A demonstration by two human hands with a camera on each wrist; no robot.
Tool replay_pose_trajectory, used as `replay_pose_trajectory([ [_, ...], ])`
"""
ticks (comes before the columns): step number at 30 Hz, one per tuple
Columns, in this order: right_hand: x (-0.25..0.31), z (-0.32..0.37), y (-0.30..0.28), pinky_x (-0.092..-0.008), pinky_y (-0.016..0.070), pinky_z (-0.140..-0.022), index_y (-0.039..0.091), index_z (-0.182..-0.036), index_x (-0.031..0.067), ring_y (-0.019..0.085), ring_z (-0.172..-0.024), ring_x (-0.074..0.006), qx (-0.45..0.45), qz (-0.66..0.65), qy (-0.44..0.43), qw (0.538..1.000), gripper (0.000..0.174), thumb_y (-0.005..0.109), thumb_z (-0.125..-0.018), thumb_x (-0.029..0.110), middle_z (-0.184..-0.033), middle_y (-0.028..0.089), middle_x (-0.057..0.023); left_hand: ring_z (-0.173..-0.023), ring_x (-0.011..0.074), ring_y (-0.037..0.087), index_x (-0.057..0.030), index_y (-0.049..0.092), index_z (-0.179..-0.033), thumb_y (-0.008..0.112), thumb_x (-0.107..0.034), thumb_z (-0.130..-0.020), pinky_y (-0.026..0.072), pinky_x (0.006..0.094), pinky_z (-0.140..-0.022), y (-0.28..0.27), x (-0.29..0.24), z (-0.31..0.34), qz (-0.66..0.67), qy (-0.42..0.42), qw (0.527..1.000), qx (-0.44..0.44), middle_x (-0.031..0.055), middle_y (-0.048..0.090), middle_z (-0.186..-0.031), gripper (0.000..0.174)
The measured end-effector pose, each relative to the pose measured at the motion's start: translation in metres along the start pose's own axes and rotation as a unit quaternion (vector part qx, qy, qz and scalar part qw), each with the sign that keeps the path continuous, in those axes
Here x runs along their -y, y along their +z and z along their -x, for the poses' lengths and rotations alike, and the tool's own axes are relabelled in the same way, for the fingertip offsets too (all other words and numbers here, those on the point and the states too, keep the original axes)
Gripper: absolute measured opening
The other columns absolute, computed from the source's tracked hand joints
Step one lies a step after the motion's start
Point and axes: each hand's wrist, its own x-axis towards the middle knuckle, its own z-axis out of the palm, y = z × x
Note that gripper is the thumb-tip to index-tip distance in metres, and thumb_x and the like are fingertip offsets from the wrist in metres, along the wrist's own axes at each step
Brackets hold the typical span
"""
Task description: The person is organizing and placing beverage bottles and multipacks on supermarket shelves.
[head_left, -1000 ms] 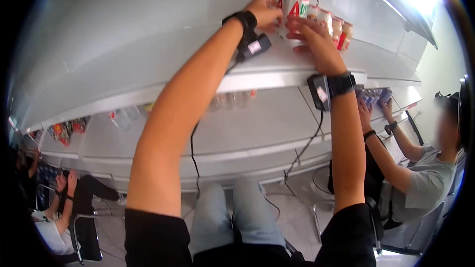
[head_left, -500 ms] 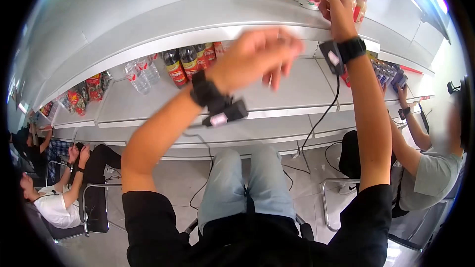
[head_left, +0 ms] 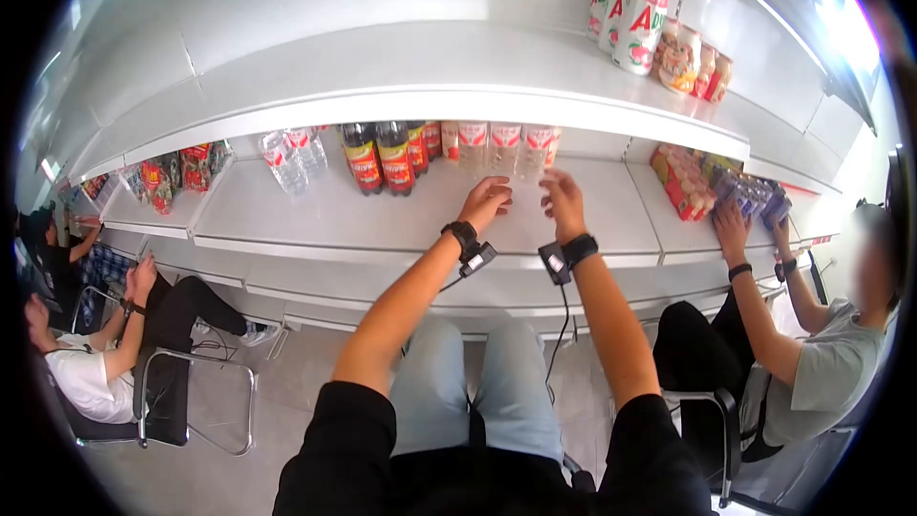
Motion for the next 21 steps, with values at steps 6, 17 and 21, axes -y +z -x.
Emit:
replay_pose_trajectory([
  [6, -0.03, -0.023, -0.005, -0.0264, 0.0474, -0.054, 0.035, -0.138, 0.0077, 0.064, -0.077, -0.0164, 0.032, 0.099, 0.085, 0.991, 0.066, 0.068, -0.082, 0.016, -0.132, 0.045, -0.0122, -0.097, 0.0137, 0.06, -0.0101, 0.051, -0.128, 0.059, -0.012, -0.089, 0.0512, 0.0293, -0.079, -0.001, 0.01, -0.022, -0.043, 0.057, 0.996, 0.058, 0.0044, 0.056, -0.124, 0.039],
  [17, -0.043, -0.073, -0.003, -0.0252, 0.0445, -0.049, 0.035, -0.139, 0.0061, 0.065, -0.075, -0.0151, 0.052, 0.134, 0.031, 0.989, 0.07, 0.071, -0.079, 0.016, -0.135, 0.049, -0.0116, -0.118, 0.0189, 0.053, -0.0103, 0.046, -0.137, 0.057, -0.011, -0.092, 0.0488, 0.0318, -0.091, 0.0, -0.002, -0.019, 0.003, 0.014, 0.996, 0.09, 0.0026, 0.037, -0.147, 0.046],
  [21, -0.043, -0.074, 0.003, -0.0241, 0.0425, -0.048, 0.039, -0.136, 0.0068, 0.063, -0.07, -0.0139, 0.016, 0.17, 0.039, 0.985, 0.069, 0.073, -0.077, 0.016, -0.134, 0.05, -0.012, -0.119, 0.0199, 0.053, -0.0103, 0.045, -0.138, 0.057, -0.012, -0.092, 0.0485, 0.0325, -0.093, 0.001, -0.002, -0.019, 0.012, 0.008, 0.996, 0.091, 0.0052, 0.039, -0.145, 0.047],
])
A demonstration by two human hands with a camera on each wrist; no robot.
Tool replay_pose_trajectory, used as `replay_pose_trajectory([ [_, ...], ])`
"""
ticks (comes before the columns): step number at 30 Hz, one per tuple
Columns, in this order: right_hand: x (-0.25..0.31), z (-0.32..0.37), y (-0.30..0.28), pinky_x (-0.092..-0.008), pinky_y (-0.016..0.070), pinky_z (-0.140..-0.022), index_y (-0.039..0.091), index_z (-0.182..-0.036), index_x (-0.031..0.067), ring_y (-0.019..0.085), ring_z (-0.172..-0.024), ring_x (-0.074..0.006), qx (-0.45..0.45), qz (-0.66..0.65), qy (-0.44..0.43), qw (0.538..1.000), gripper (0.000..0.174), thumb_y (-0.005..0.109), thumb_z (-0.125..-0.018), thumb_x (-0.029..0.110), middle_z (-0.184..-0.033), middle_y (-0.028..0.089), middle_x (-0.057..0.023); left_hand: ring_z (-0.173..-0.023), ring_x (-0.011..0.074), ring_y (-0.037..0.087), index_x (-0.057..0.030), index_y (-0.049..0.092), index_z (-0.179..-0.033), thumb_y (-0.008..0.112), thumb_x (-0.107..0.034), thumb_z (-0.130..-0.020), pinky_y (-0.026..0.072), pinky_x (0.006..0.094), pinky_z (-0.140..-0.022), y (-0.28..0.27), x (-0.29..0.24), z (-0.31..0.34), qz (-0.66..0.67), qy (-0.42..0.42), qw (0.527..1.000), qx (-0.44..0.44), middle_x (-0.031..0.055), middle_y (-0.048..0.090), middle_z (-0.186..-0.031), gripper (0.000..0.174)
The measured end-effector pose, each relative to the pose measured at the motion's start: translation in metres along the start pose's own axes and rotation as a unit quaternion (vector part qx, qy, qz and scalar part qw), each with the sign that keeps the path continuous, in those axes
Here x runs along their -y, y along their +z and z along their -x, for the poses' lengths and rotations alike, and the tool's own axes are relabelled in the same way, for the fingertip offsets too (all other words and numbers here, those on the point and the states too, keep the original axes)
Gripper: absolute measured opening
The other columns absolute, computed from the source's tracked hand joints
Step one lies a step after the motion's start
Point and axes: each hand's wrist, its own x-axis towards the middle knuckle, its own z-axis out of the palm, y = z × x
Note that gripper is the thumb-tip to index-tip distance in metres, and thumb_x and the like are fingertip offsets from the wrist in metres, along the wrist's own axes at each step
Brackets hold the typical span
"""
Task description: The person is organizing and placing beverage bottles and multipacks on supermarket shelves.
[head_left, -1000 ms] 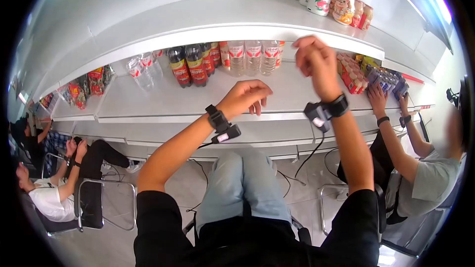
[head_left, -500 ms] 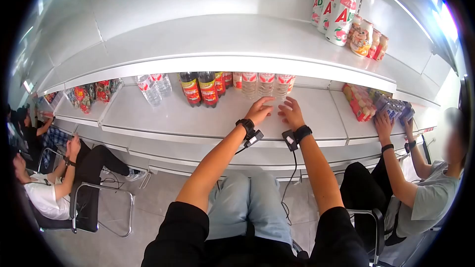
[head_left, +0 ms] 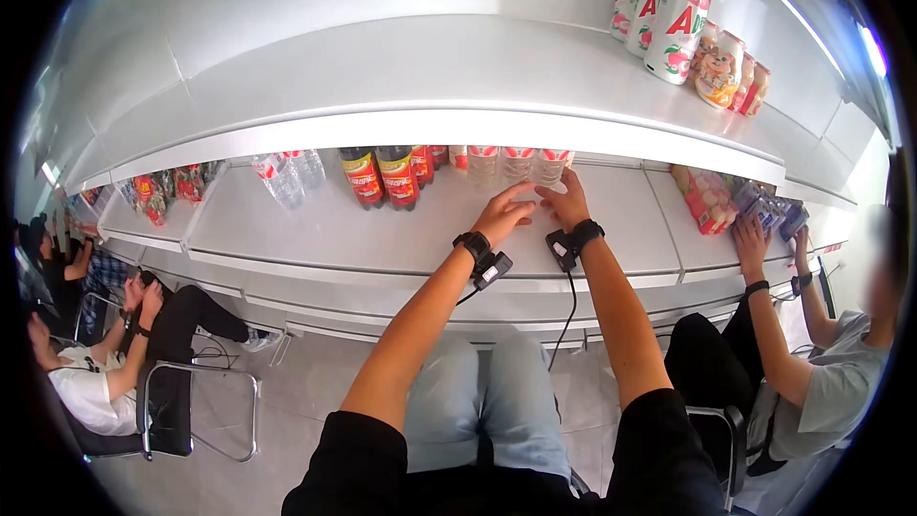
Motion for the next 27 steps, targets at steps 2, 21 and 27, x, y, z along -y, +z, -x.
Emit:
replay_pose_trajectory([
  [2, 0.005, 0.003, 0.0, -0.0251, 0.0438, -0.047, 0.039, -0.135, 0.0055, 0.061, -0.067, -0.0136, 0.003, -0.007, -0.02, 1.0, 0.07, 0.075, -0.076, 0.016, -0.131, 0.051, -0.0119, -0.119, 0.0202, 0.053, -0.0103, 0.044, -0.139, 0.057, -0.012, -0.092, 0.0486, 0.0326, -0.093, -0.001, -0.003, 0.0, -0.003, 0.002, 1.0, -0.002, 0.006, 0.041, -0.143, 0.048],
  [21, 0.007, 0.013, -0.003, -0.0234, 0.0448, -0.047, 0.039, -0.133, 0.0054, 0.058, -0.064, -0.0125, 0.033, 0.011, -0.012, 0.999, 0.073, 0.08, -0.074, 0.019, -0.118, 0.055, -0.0123, -0.121, 0.0215, 0.051, -0.0065, 0.043, -0.136, 0.061, -0.013, -0.09, 0.0465, 0.0346, -0.096, -0.001, -0.002, 0.002, 0.017, 0.007, 1.0, -0.024, 0.0098, 0.043, -0.14, 0.05],
  [27, 0.019, 0.044, -0.009, -0.0231, 0.0443, -0.047, 0.043, -0.127, 0.0049, 0.057, -0.063, -0.0105, 0.084, 0.046, -0.005, 0.995, 0.066, 0.08, -0.074, 0.021, -0.116, 0.057, -0.0083, -0.134, 0.0264, 0.036, -0.0044, 0.037, -0.138, 0.072, -0.015, -0.082, 0.0335, 0.0385, -0.108, -0.005, 0.016, -0.011, -0.023, 0.082, 0.994, -0.075, 0.0161, 0.042, -0.139, 0.067],
])
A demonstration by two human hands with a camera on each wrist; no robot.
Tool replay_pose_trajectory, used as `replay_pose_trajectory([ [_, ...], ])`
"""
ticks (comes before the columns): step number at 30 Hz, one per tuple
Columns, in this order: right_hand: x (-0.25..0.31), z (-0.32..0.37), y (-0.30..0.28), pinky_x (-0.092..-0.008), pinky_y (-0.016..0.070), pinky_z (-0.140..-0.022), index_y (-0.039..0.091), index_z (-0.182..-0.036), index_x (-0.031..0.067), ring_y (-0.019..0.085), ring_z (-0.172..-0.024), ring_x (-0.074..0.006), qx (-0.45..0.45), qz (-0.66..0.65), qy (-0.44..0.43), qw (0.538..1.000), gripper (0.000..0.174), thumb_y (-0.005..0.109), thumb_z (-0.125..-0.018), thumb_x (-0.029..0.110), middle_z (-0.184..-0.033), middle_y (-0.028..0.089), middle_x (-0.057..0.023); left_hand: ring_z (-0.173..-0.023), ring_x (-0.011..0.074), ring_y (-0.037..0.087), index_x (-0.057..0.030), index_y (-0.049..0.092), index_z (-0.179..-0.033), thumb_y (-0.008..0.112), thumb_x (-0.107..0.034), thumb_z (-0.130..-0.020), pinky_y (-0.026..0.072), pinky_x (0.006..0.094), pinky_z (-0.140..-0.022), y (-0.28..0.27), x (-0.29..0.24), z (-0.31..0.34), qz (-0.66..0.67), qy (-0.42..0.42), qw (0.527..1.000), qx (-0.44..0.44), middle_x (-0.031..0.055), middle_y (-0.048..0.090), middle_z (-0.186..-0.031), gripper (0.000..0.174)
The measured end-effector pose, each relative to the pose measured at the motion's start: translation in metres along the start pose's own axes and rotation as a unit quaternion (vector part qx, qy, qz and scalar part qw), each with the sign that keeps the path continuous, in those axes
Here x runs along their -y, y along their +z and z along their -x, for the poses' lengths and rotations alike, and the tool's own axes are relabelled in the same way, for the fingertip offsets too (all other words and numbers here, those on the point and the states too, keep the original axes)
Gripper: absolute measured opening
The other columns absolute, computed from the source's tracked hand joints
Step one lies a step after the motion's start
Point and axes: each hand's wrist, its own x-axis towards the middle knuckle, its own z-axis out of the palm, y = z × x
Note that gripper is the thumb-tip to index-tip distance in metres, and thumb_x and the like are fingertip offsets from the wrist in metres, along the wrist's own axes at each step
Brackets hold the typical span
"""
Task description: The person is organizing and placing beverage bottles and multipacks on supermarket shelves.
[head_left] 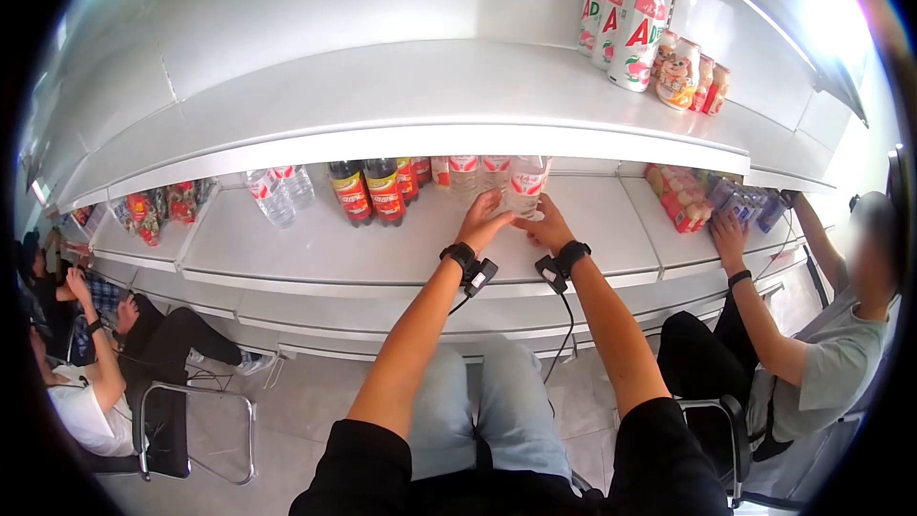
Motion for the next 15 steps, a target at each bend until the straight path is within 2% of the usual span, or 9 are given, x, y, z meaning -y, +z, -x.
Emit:
replay_pose_trajectory([
  [1, 0.002, 0.006, -0.001, -0.0231, 0.0442, -0.048, 0.044, -0.127, 0.0052, 0.057, -0.063, -0.0103, 0.013, 0.005, 0.005, 1.0, 0.066, 0.08, -0.074, 0.021, -0.116, 0.057, -0.0083, -0.135, 0.0282, 0.033, -0.0034, 0.036, -0.139, 0.074, -0.017, -0.08, 0.0303, 0.0392, -0.11, 0.001, 0.0, 0.001, 0.016, 0.002, 1.0, 0.007, 0.0179, 0.041, -0.139, 0.071],
  [4, 0.004, 0.025, -0.002, -0.0231, 0.044, -0.049, 0.046, -0.126, 0.0051, 0.056, -0.064, -0.0091, 0.023, 0.022, -0.01, 0.999, 0.066, 0.08, -0.073, 0.024, -0.117, 0.057, -0.0075, -0.132, 0.0213, 0.039, -0.0053, 0.037, -0.139, 0.07, -0.01, -0.083, 0.0371, 0.0367, -0.106, 0.005, -0.008, 0.009, -0.029, -0.026, 0.999, 0.012, 0.0128, 0.043, -0.139, 0.066],
  [7, 0.0, 0.03, -0.002, -0.0232, 0.0439, -0.05, 0.046, -0.127, 0.0051, 0.056, -0.065, -0.0088, 0.018, 0.035, -0.027, 0.999, 0.067, 0.08, -0.072, 0.023, -0.117, 0.057, -0.0069, -0.128, 0.02, 0.044, -0.0048, 0.033, -0.141, 0.069, -0.007, -0.082, 0.0389, 0.0349, -0.105, 0.003, -0.005, 0.006, 0.034, -0.039, 0.996, 0.079, 0.0112, 0.044, -0.138, 0.069],
  [10, -0.008, 0.028, -0.001, -0.0232, 0.0438, -0.051, 0.045, -0.128, 0.0055, 0.056, -0.066, -0.0086, 0.02, 0.032, -0.039, 0.999, 0.067, 0.079, -0.072, 0.021, -0.117, 0.057, -0.0064, -0.124, 0.0188, 0.048, -0.0047, 0.031, -0.143, 0.068, -0.004, -0.082, 0.0409, 0.0336, -0.103, 0.006, -0.014, 0.014, 0.033, -0.011, 0.989, 0.144, 0.0097, 0.046, -0.137, 0.071],
  [13, -0.011, 0.026, -0.002, -0.0236, 0.0439, -0.051, 0.044, -0.128, 0.0059, 0.056, -0.067, -0.0085, 0.029, 0.028, -0.045, 0.998, 0.066, 0.078, -0.073, 0.02, -0.117, 0.057, -0.0064, -0.124, 0.0186, 0.045, 0.0012, 0.025, -0.144, 0.074, -0.011, -0.08, 0.0396, 0.0316, -0.102, 0.007, -0.013, 0.015, 0.052, -0.006, 0.99, 0.134, 0.014, 0.042, -0.139, 0.082],
  [15, -0.014, 0.026, -0.002, -0.0244, 0.045, -0.053, 0.044, -0.128, 0.006, 0.057, -0.068, -0.009, 0.03, 0.022, -0.051, 0.998, 0.065, 0.077, -0.074, 0.02, -0.116, 0.058, -0.0067, -0.123, 0.0185, 0.047, 0.0012, 0.025, -0.144, 0.074, -0.011, -0.08, 0.0405, 0.0311, -0.101, 0.007, -0.009, 0.013, 0.029, 0.013, 0.991, 0.131, 0.0135, 0.045, -0.137, 0.081],
])
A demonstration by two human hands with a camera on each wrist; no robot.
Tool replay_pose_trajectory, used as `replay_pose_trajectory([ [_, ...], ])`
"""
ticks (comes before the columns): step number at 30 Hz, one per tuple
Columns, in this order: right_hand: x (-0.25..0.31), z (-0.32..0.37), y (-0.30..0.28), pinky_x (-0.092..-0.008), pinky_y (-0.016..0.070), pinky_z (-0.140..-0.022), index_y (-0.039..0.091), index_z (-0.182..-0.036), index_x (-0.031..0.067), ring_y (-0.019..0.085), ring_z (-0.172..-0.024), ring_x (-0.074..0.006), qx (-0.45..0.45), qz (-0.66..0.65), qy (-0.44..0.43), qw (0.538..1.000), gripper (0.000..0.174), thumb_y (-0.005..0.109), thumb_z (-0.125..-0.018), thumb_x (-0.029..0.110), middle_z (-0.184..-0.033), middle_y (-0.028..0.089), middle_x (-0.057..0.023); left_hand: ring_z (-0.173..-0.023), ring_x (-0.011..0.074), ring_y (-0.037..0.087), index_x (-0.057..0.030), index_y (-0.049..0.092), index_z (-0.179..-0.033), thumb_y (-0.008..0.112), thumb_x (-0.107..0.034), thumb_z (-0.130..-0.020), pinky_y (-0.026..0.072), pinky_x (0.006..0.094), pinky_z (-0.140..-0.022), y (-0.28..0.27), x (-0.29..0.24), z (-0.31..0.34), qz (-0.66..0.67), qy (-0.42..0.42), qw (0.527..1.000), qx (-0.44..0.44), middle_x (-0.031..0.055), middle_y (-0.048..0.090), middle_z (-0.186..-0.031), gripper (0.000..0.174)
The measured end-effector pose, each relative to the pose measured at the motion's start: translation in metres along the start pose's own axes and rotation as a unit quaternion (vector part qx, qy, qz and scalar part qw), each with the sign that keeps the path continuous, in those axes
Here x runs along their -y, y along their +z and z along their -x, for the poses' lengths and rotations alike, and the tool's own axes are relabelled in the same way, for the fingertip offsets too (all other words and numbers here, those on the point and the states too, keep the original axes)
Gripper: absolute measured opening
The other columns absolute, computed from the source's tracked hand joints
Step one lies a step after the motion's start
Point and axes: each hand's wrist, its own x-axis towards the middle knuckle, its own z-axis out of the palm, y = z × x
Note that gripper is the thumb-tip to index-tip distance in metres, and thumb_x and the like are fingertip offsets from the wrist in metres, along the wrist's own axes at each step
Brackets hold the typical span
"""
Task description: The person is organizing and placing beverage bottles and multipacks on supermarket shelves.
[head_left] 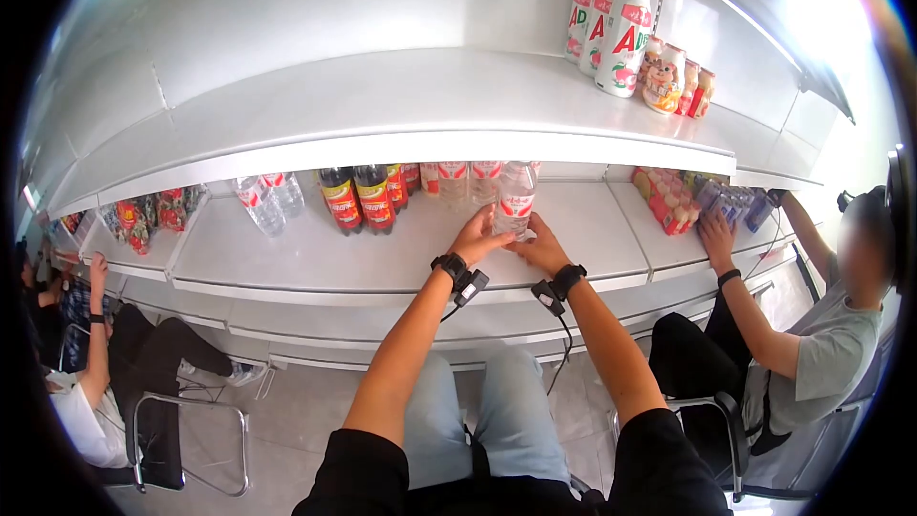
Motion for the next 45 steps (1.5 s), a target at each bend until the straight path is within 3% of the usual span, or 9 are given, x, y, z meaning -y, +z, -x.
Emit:
replay_pose_trajectory([
  [8, 0.003, 0.006, 0.018, -0.0386, 0.0424, -0.096, 0.045, -0.13, 0.0033, 0.056, -0.116, -0.0306, -0.07, 0.08, -0.063, 0.992, 0.072, 0.079, -0.072, 0.029, -0.122, 0.059, -0.0193, -0.12, 0.0199, 0.051, 0.0003, 0.03, -0.141, 0.074, -0.014, -0.079, 0.0427, 0.0329, -0.099, 0.012, -0.014, 0.009, -0.07, -0.01, 0.997, -0.036, 0.0142, 0.049, -0.133, 0.077],
  [13, -0.007, 0.039, 0.006, -0.0353, 0.0466, -0.089, 0.049, -0.126, 0.0018, 0.06, -0.106, -0.0268, -0.006, 0.115, -0.12, 0.986, 0.069, 0.081, -0.07, 0.028, -0.116, 0.062, -0.0159, -0.112, 0.0201, 0.057, -0.0016, 0.037, -0.136, 0.078, -0.021, -0.077, 0.0469, 0.0354, -0.093, 0.029, -0.019, 0.058, -0.151, 0.031, 0.986, -0.059, 0.0114, 0.057, -0.123, 0.075],
  [19, 0.089, 0.16, 0.001, -0.0254, 0.0509, -0.068, 0.046, -0.129, 0.0011, 0.063, -0.084, -0.0097, 0.084, 0.054, -0.086, 0.991, 0.07, 0.081, -0.074, 0.026, -0.103, 0.063, -0.0086, -0.105, 0.0162, 0.058, -0.0031, 0.043, -0.132, 0.076, -0.02, -0.079, 0.049, 0.0307, -0.084, 0.086, -0.123, 0.154, -0.251, 0.087, 0.964, -0.017, 0.0087, 0.059, -0.116, 0.065],
  [24, 0.185, 0.214, -0.005, -0.0267, 0.0515, -0.07, 0.031, -0.139, 0.002, 0.062, -0.09, -0.011, 0.068, -0.079, -0.195, 0.975, 0.078, 0.076, -0.081, 0.027, -0.108, 0.06, -0.0084, -0.099, 0.0111, 0.056, -0.0025, 0.049, -0.128, 0.075, -0.021, -0.08, 0.0487, 0.0263, -0.076, 0.129, -0.232, 0.176, -0.276, 0.111, 0.954, 0.022, 0.0062, 0.059, -0.114, 0.057],
  [29, 0.278, 0.192, -0.028, -0.0259, 0.0495, -0.072, 0.032, -0.136, 0.0013, 0.057, -0.094, -0.0097, 0.031, -0.153, -0.277, 0.948, 0.072, 0.07, -0.085, 0.034, -0.11, 0.056, -0.0093, -0.092, 0.0105, 0.056, -0.0039, 0.046, -0.134, 0.07, -0.035, -0.085, 0.0472, 0.0242, -0.064, 0.144, -0.32, 0.133, -0.189, 0.109, 0.975, 0.043, 0.0046, 0.061, -0.108, 0.064],
  [32, 0.335, 0.162, -0.059, -0.0232, 0.0443, -0.063, 0.039, -0.133, 0.0011, 0.053, -0.079, -0.0084, 0.041, -0.056, -0.167, 0.984, 0.07, 0.064, -0.086, 0.047, -0.104, 0.055, -0.0076, -0.09, 0.0113, 0.057, -0.0052, 0.049, -0.129, 0.066, -0.045, -0.085, 0.0473, 0.0265, -0.067, 0.14, -0.364, 0.087, -0.164, 0.045, 0.985, -0.024, 0.0054, 0.061, -0.105, 0.061],
  [36, 0.371, 0.096, -0.077, -0.0207, 0.0338, -0.053, 0.052, -0.113, 0.0076, 0.043, -0.065, -0.0053, 0.071, -0.145, -0.107, 0.981, 0.053, 0.055, -0.089, 0.056, -0.084, 0.049, 0.0033, -0.092, 0.01, 0.06, -0.0083, 0.052, -0.12, 0.056, -0.053, -0.089, 0.0477, 0.0258, -0.068, 0.117, -0.403, 0.015, -0.184, -0.013, 0.982, -0.038, 0.0027, 0.061, -0.106, 0.054],
  [38, 0.373, 0.049, -0.089, -0.0224, 0.0379, -0.059, 0.049, -0.125, 0.0061, 0.046, -0.07, -0.0078, 0.098, -0.121, -0.056, 0.986, 0.064, 0.056, -0.087, 0.058, -0.092, 0.053, 0.0005, -0.093, 0.0119, 0.06, -0.0096, 0.052, -0.119, 0.056, -0.056, -0.088, 0.048, 0.0281, -0.07, 0.101, -0.403, -0.019, -0.203, -0.023, 0.977, -0.054, 0.0038, 0.061, -0.106, 0.056],
  [45, 0.368, -0.053, -0.101, -0.0339, 0.0452, -0.074, 0.022, -0.149, 0.0047, 0.05, -0.105, -0.0236, -0.09, -0.042, -0.155, 0.983, 0.083, 0.056, -0.088, 0.049, -0.131, 0.051, -0.0146, -0.098, 0.0193, 0.059, -0.0083, 0.048, -0.128, 0.06, -0.056, -0.084, 0.0477, 0.0317, -0.074, 0.071, -0.38, -0.131, -0.145, 0.054, 0.984, -0.083, 0.01, 0.06, -0.111, 0.066],
])
